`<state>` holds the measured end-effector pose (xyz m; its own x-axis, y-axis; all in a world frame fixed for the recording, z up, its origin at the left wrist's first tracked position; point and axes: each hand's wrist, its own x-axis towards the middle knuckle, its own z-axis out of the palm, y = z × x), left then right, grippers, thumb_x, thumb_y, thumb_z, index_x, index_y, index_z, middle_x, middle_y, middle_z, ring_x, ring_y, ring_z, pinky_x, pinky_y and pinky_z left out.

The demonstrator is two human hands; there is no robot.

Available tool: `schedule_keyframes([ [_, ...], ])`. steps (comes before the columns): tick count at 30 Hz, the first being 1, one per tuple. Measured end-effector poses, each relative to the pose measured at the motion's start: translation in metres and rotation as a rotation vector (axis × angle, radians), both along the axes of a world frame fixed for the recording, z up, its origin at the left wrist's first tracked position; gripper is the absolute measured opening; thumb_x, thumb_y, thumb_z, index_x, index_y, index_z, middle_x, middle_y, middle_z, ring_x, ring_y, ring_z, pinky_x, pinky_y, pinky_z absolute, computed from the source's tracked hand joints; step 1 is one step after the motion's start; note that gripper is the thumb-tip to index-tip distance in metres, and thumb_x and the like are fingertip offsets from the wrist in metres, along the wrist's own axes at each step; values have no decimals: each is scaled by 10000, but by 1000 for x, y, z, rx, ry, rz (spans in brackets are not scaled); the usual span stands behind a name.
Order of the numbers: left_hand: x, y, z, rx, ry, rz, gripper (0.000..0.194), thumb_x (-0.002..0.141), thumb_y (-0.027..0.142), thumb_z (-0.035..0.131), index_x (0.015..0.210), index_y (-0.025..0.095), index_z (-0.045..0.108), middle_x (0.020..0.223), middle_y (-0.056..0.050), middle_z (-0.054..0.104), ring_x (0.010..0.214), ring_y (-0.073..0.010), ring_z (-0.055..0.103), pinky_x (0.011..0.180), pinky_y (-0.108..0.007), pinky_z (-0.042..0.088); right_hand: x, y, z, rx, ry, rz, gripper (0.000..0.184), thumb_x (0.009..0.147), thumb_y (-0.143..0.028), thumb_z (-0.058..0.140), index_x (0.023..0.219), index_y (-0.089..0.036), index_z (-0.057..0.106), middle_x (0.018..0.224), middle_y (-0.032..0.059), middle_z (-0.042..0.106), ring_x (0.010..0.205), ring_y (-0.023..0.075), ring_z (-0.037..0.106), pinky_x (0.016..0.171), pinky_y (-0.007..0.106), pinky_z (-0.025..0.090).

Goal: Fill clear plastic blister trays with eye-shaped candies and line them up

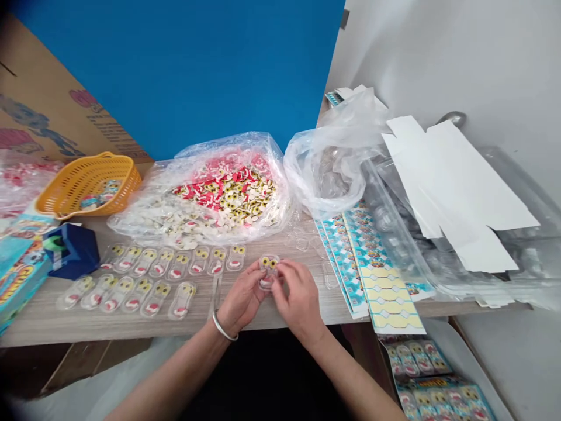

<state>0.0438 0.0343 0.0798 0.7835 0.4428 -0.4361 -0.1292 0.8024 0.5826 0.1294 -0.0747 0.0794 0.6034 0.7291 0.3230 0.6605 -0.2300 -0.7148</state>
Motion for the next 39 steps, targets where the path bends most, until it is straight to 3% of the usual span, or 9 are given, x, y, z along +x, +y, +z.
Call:
schedule_keyframes([
  [4,-8,4,-11,174,78,17,236,823,281,698,1028,166,718,1004,-72,719,882,-149,629,817,-249,482,4,21,-18,21,635,-36,288,873,-337,632,1116,-189,581,977,75,722,823,203,672,719,338,540],
  [7,-18,9,-20,546,271,31,330,839,313,671,1144,188,686,1067,-94,714,969,-215,640,874,-333,498,11,41,-34,48,826,-1,273,824,-316,634,1058,-186,579,937,62,723,821,194,683,754,328,545],
  [11,-36,18,-24,1249,503,67,425,867,299,663,1289,258,631,1324,-126,624,1277,-326,514,1115,-508,350,23,74,-48,-100,701,-54,226,804,-207,579,1028,-177,587,846,39,706,750,183,675,693,306,537],
  [14,-41,27,-28,1450,508,-8,306,885,271,635,1181,301,707,1324,-105,642,1383,-368,413,1196,-555,164,26,97,-45,-223,510,-86,242,794,-119,572,1026,-167,621,816,23,691,744,175,656,726,302,510],
  [18,-33,40,-37,1475,490,-67,251,881,252,626,1103,303,731,1247,-103,690,1362,-383,446,1197,-571,129,21,100,-22,-393,98,-47,134,906,-160,563,1004,-183,651,930,57,691,829,193,647,752,302,477],
  [22,-29,47,-42,1534,493,-108,233,895,256,608,1088,300,730,1239,-107,687,1362,-377,450,1196,-567,141,30,63,-6,-499,-236,-155,138,984,-217,512,1001,-191,646,998,87,660,875,217,626,739,310,465],
  [29,-25,35,-29,1536,445,-85,272,893,239,615,1140,292,717,1308,-110,646,1370,-358,436,1186,-559,220,82,29,-21,-461,-348,-234,288,925,-154,547,1201,-170,630,1240,133,594,1051,261,578,865,355,474],
  [35,-3,17,-4,1135,279,-54,217,876,258,660,1073,290,746,1242,-97,666,1238,-300,548,1166,-486,337,100,60,-16,-542,-424,-141,244,893,-279,633,1111,-173,658,1068,131,654,1046,309,554,887,409,457],
  [39,13,13,4,687,250,-91,281,837,317,735,1102,227,726,1178,-121,696,1115,-288,631,1074,-466,442,87,51,0,-523,-448,-254,156,876,-259,632,1005,-174,658,964,137,653,969,312,577,828,414,468],
])
